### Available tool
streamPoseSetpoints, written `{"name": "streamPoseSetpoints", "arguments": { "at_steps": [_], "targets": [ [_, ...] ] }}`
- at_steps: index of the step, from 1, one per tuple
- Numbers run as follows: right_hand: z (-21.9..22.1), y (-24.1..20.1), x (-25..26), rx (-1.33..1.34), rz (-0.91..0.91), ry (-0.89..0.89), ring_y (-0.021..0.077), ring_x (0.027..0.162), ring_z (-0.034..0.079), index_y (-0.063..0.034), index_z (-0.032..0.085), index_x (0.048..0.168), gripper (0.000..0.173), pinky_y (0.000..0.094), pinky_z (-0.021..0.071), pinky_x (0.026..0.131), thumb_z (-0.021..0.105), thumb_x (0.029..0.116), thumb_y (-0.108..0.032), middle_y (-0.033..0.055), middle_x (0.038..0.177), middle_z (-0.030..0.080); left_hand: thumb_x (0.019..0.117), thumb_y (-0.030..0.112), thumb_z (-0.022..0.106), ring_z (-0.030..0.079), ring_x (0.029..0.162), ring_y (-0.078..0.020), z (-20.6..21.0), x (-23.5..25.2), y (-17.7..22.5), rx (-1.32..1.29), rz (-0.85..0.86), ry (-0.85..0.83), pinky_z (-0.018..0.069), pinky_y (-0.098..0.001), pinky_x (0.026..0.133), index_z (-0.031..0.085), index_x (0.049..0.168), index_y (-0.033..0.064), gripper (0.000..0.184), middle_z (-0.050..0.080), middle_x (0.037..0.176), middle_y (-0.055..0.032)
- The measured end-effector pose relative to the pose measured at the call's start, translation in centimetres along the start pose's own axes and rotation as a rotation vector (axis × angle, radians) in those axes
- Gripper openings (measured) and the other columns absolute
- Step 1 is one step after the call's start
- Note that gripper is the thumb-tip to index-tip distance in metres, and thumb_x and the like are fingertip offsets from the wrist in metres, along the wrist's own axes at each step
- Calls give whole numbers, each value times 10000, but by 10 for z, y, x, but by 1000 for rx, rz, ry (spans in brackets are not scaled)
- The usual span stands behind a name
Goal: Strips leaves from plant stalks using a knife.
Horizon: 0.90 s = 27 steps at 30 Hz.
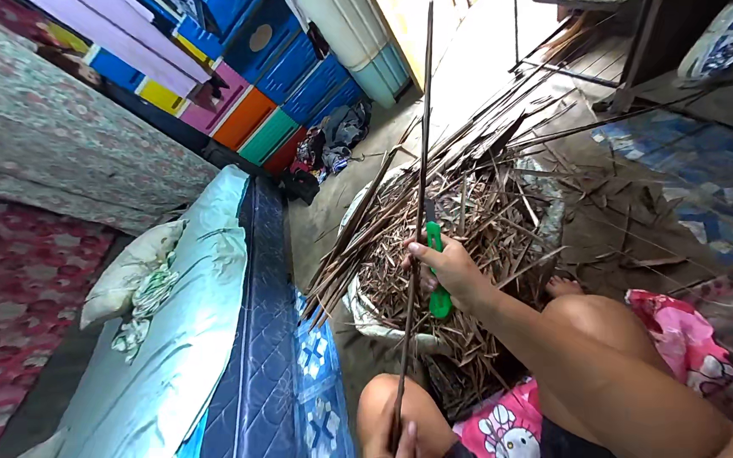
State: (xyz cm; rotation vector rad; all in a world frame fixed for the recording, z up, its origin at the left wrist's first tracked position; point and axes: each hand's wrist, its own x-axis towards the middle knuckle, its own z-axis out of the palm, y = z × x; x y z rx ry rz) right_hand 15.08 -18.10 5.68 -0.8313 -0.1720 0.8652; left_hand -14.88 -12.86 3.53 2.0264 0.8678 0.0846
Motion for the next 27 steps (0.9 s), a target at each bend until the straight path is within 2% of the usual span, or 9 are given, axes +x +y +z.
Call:
{"name": "streamPoseSetpoints", "arguments": {
  "at_steps": [3, 6, 9, 11, 12, 16, 20, 24, 27],
  "targets": [
    [13, 10, -10, -154, 25, -82, 8, 447, 448, -13, 607, 1183, 160, 169, 384, 438, 535, 1073, -103, 9, 784, 697, 1018, 201, 549, 710, 702, -110, 8, 49, 34, 117, 161, 142, 619, -312, 675, 574, 1376, -66, 448, 745, 909, -83],
    [14, 14, -13, -346, 29, -163, -15, 485, 465, -47, 622, 1206, 178, 165, 387, 470, 548, 1071, -137, -27, 829, 710, 1034, 119, 522, 652, 617, -51, 10, 93, 69, 40, 280, 202, 576, -237, 589, 619, 1301, -84, 349, 718, 848, -65],
    [6, 11, -10, -639, 4, -214, 50, 669, 526, -83, 640, 1254, 312, 254, 454, 638, 552, 1075, -323, -3, 895, 630, 1057, 69, 471, 574, 524, -5, 7, 119, 94, -247, 240, 140, 509, -171, 499, 616, 1262, -87, 296, 686, 760, 5],
    [-1, 6, -9, -762, -39, -253, 130, 821, 598, -81, 623, 1295, 449, 363, 501, 784, 455, 1089, -443, 52, 949, 646, 1073, 67, 440, 534, 486, -1, 3, 129, 98, -446, 193, 93, 465, -155, 455, 608, 1254, -81, 288, 675, 720, 6],
    [-4, 5, -8, -798, -60, -271, 144, 823, 603, -90, 617, 1307, 491, 384, 500, 785, 384, 1100, -469, 52, 933, 644, 1077, 68, 428, 530, 476, -2, 0, 132, 98, -511, 173, 80, 458, -151, 444, 604, 1248, -81, 287, 671, 709, -1],
    [-12, -3, -5, -913, -71, -374, 162, 779, 586, -148, 582, 1429, 535, 409, 500, 786, 254, 1121, -438, 32, 867, 624, 1093, 74, 394, 560, 491, -21, -8, 138, 96, -622, 79, 101, 471, -156, 442, 610, 1208, -64, 281, 675, 726, -30],
    [-6, -12, -9, -1076, 1, -508, 254, 971, 671, -196, 531, 1492, 444, 506, 519, 906, 386, 1124, -398, 128, 1125, 696, 1066, 34, 479, 534, 486, -16, -4, 140, 97, -482, 97, 263, 444, -154, 441, 601, 1155, -69, 182, 685, 753, -36],
    [1, -6, -11, -1081, 128, -556, 277, 984, 658, -186, 458, 1544, 467, 501, 513, 901, 451, 1116, -373, 163, 1195, 670, 984, -1, 564, 592, 578, 10, 5, 143, 90, -77, 233, 496, 516, -162, 537, 657, 1115, -74, 176, 691, 839, -28],
    [5, -2, -13, -992, 242, -570, 186, 762, 599, -211, 390, 1580, 482, 366, 517, 689, 440, 1123, -356, 134, 1105, 631, 959, 1, 608, 634, 652, 13, 9, 145, 84, 41, 283, 589, 550, -173, 623, 713, 1083, -62, 175, 722, 876, -69]
  ]
}}
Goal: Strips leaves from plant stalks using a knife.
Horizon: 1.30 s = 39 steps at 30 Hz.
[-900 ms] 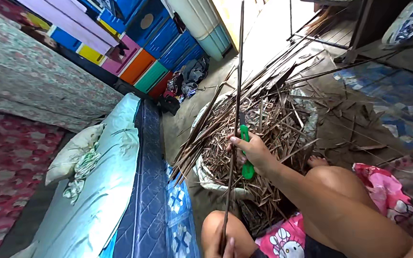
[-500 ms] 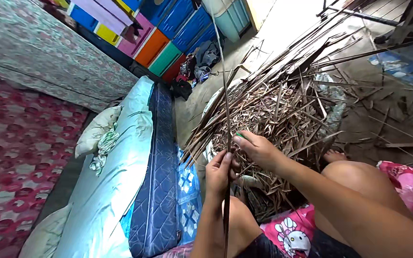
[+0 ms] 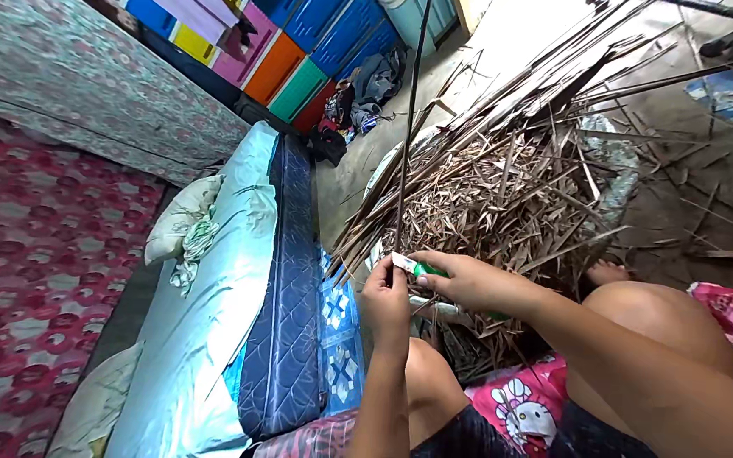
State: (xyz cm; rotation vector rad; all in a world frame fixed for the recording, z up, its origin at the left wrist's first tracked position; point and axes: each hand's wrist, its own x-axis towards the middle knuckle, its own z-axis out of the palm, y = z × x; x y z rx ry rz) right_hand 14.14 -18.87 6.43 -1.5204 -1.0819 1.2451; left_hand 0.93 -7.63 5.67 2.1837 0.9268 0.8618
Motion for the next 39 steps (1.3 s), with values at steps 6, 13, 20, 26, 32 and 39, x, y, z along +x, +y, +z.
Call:
{"name": "streamPoseSetpoints", "arguments": {
  "at_steps": [6, 13, 20, 26, 32, 39],
  "targets": [
    [11, 4, 8, 128, -31, 69, 141, 698, 572, -227, 363, 1612, 510, 323, 504, 649, 447, 1121, -335, 114, 1103, 640, 928, 10, 661, 654, 727, 3, 5, -3, 3, 72, 30, 83, 544, -165, 709, 764, 1018, -38, 145, 733, 858, -87],
    [19, 8, 13, 251, -34, 173, 99, 666, 544, -176, 423, 1586, 499, 279, 475, 607, 478, 1110, -315, 94, 1126, 658, 906, 15, 678, 664, 751, -34, 10, -3, 2, 219, 188, 127, 536, -176, 743, 775, 929, -38, 113, 724, 813, -98],
    [20, 10, 16, 291, -46, 201, 83, 645, 530, -155, 447, 1571, 487, 257, 468, 600, 482, 1110, -309, 73, 1037, 653, 907, 10, 661, 668, 759, -34, 12, 1, 4, 219, 189, 124, 531, -180, 746, 773, 908, -34, 121, 731, 825, -100],
    [18, 10, 14, 320, -42, 168, 62, 610, 509, -195, 463, 1565, 474, 238, 442, 552, 502, 1104, -301, 59, 1032, 653, 931, 61, 661, 636, 700, 6, 9, 5, 2, 189, 155, 118, 522, -156, 689, 785, 946, -3, 141, 719, 798, -60],
    [23, 15, 23, 242, -49, 276, 93, 717, 578, -194, 499, 1543, 457, 285, 495, 678, 493, 1105, -325, 73, 1092, 682, 929, 39, 662, 662, 738, -36, 15, 3, 2, 239, 171, 131, 534, -184, 723, 781, 944, -31, 138, 734, 824, -101],
    [14, 20, 27, 211, -40, 308, 148, 740, 599, -218, 477, 1560, 470, 347, 516, 714, 498, 1104, -331, 102, 1036, 680, 990, 106, 625, 688, 791, -111, 6, 3, 2, 269, 57, -66, 562, -273, 757, 749, 1146, -23, 237, 745, 954, -131]
  ]
}}
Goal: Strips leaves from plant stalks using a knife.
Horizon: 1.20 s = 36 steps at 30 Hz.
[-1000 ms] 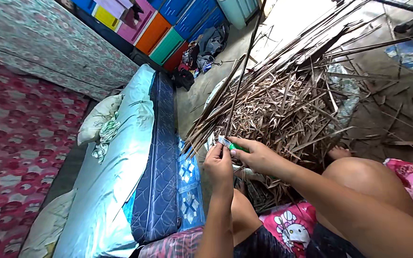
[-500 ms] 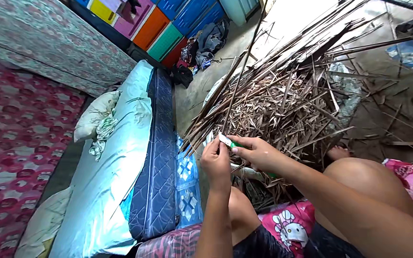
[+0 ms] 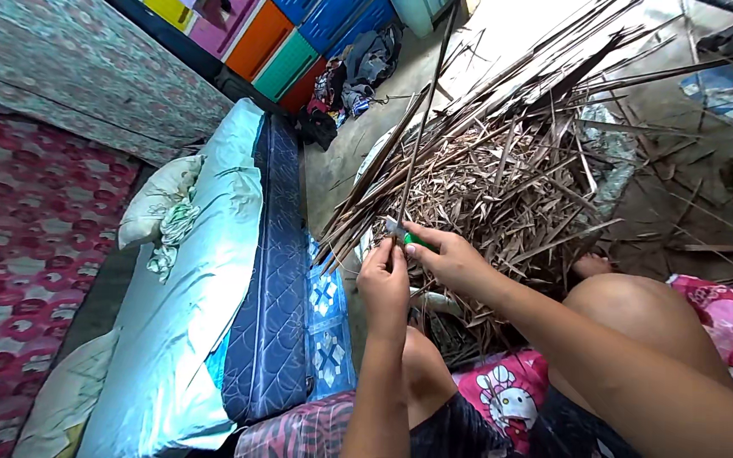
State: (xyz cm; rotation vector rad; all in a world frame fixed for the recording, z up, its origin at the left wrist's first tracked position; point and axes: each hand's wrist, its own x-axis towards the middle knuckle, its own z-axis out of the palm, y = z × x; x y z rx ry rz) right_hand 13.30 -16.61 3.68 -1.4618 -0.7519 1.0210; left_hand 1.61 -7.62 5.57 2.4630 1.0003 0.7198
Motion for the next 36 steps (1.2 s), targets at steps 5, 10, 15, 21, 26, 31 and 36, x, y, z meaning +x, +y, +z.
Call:
{"name": "streamPoseSetpoints", "arguments": {
  "at_steps": [5, 10, 15, 21, 26, 31, 36],
  "targets": [
    [-34, -6, 1, 235, 17, 103, 122, 581, 594, -171, 392, 1591, 499, 270, 536, 550, 498, 1108, -242, 81, 853, 628, 1050, 234, 533, 565, 574, -32, -36, -29, -47, -203, -183, -511, 505, -228, 550, 606, 1387, 37, 397, 659, 787, 8],
    [-51, -12, 0, 330, 122, -61, 75, 545, 557, -178, 353, 1604, 511, 195, 472, 494, 482, 1113, -230, 44, 819, 625, 1056, 266, 482, 421, 491, 45, -50, -78, -79, -273, -216, -412, 388, -147, 487, 656, 1335, 65, 385, 524, 634, 114],
    [-34, -3, 7, 444, 126, 64, 72, 516, 519, -160, 418, 1580, 505, 189, 442, 468, 536, 1092, -212, 23, 725, 568, 1068, 362, 460, 474, 567, 35, -70, -77, -67, 8, -80, -353, 438, -169, 567, 667, 1332, 84, 437, 645, 777, 48],
    [-23, -1, 10, 449, 125, 98, 79, 538, 537, -142, 453, 1563, 486, 191, 446, 482, 546, 1087, -184, 39, 748, 590, 1073, 420, 439, 497, 590, 35, -87, -75, -71, 95, -15, -362, 446, -163, 586, 686, 1314, 102, 469, 675, 819, 39],
    [-36, 11, 19, 405, 47, 218, 87, 546, 502, -152, 410, 1588, 508, 230, 442, 497, 526, 1098, -225, 44, 797, 592, 1076, 390, 435, 481, 582, 45, -97, -83, -77, 109, -34, -396, 435, -152, 583, 707, 1271, 98, 444, 659, 786, 40],
    [-62, 10, 24, 430, 44, 281, 64, 469, 475, -207, 450, 1565, 475, 192, 409, 421, 521, 1098, -252, 38, 741, 592, 1071, 423, 460, 473, 604, 82, -113, -92, -90, 37, -69, -445, 421, -120, 587, 695, 1292, 82, 470, 694, 873, 51],
    [-73, 9, 29, 474, 93, 303, 94, 528, 525, -161, 402, 1592, 516, 217, 443, 453, 529, 1094, -209, 48, 813, 608, 1058, 624, 316, 433, 577, 50, -132, -87, -99, 73, -90, -485, 409, -155, 569, 686, 1312, 105, 686, 599, 746, 71]
  ]
}}
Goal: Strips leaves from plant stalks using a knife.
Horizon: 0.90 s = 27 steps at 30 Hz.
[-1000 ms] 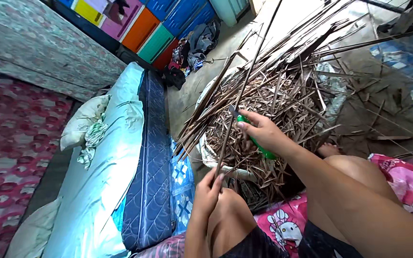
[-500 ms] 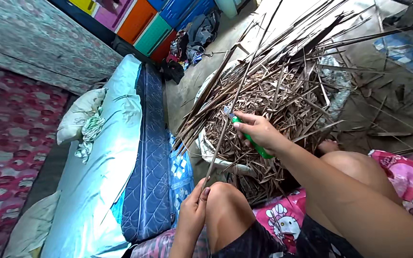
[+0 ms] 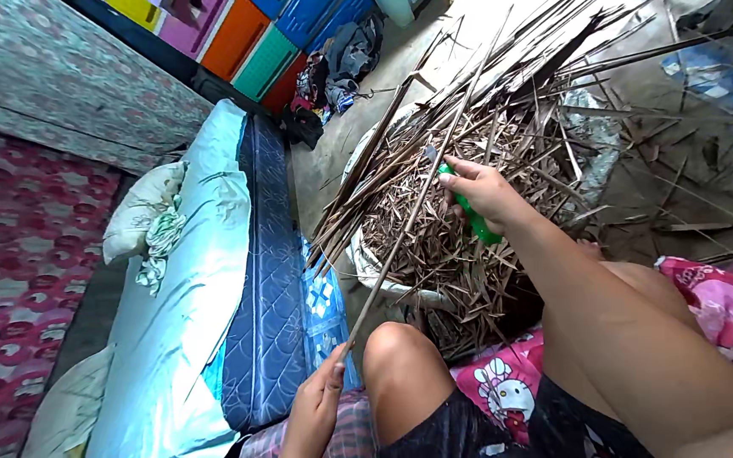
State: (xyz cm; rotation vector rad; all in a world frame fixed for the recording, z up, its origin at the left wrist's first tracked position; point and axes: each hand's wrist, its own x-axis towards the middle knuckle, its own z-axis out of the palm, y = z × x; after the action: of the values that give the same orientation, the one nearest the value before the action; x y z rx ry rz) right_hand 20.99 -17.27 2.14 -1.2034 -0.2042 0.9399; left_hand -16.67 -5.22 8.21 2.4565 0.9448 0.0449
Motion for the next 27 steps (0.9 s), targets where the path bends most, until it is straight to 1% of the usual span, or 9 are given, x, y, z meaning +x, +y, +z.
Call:
{"name": "streamPoseSetpoints", "arguments": {
  "at_steps": [6, 12, 18, 20, 21, 22, 23, 25, 27],
  "targets": [
    [-11, -4, 11, -34, -50, 103, 103, 534, 525, -154, 410, 1589, 515, 231, 442, 462, 536, 1092, -202, 54, 822, 620, 1076, 541, 363, 426, 571, 63, -31, -10, -19, -17, -37, 1, 394, -145, 554, 702, 1260, 81, 600, 560, 711, 98],
    [-21, -5, 20, -3, -53, 193, 94, 538, 532, -159, 420, 1574, 506, 233, 455, 465, 545, 1088, -226, 46, 860, 619, 1066, 550, 385, 495, 650, 85, -67, -20, -44, 53, -33, 42, 442, -137, 631, 725, 1210, 73, 603, 690, 872, 48],
    [-65, -11, 29, 175, -201, 500, 71, 580, 567, -149, 391, 1554, 471, 227, 510, 514, 492, 1105, -246, -3, 867, 589, 1058, 424, 379, 477, 657, 38, -100, -37, -75, 127, -237, 44, 430, -195, 646, 700, 1243, 65, 516, 657, 864, 32],
    [-72, -15, 26, -93, -170, 545, 119, 606, 580, -129, 324, 1595, 511, 277, 529, 547, 452, 1110, -226, 61, 911, 589, 1051, 372, 386, 466, 652, 37, -101, -42, -82, 105, -292, 67, 420, -193, 645, 698, 1241, 65, 477, 632, 842, 48],
    [-72, -17, 21, -326, -119, 494, 221, 656, 608, -73, 302, 1606, 542, 389, 550, 611, 453, 1104, -209, 161, 965, 624, 1051, 361, 392, 461, 639, 42, -98, -42, -81, 90, -300, 77, 417, -183, 634, 700, 1235, 69, 463, 623, 823, 60],
    [-70, -17, 16, -537, -40, 389, 355, 735, 651, -15, 367, 1559, 508, 541, 557, 692, 475, 1094, -188, 271, 1018, 652, 1055, 356, 392, 453, 623, 37, -92, -40, -76, 73, -301, 81, 411, -185, 620, 700, 1236, 71, 457, 595, 792, 69],
    [-65, -14, 13, -712, 55, 261, 400, 742, 649, 11, 491, 1456, 415, 599, 535, 707, 504, 1087, -178, 300, 986, 657, 1058, 358, 391, 453, 618, 36, -86, -38, -71, 63, -289, 81, 411, -183, 614, 699, 1238, 71, 458, 585, 780, 72],
    [-53, -6, 11, -1029, 235, 61, 383, 735, 656, -29, 635, 1269, 282, 597, 533, 696, 546, 1079, -217, 239, 903, 671, 1063, 395, 382, 450, 608, 43, -73, -31, -58, 48, -252, 92, 410, -170, 600, 702, 1234, 70, 487, 586, 767, 80],
    [-39, -10, 6, -1141, 209, 126, 487, 942, 681, -32, 667, 1224, 273, 705, 504, 791, 573, 1062, -230, 284, 1023, 695, 1063, 404, 381, 431, 588, 46, -62, -23, -44, 9, -232, 116, 394, -161, 580, 692, 1234, 61, 494, 557, 737, 93]
  ]
}}
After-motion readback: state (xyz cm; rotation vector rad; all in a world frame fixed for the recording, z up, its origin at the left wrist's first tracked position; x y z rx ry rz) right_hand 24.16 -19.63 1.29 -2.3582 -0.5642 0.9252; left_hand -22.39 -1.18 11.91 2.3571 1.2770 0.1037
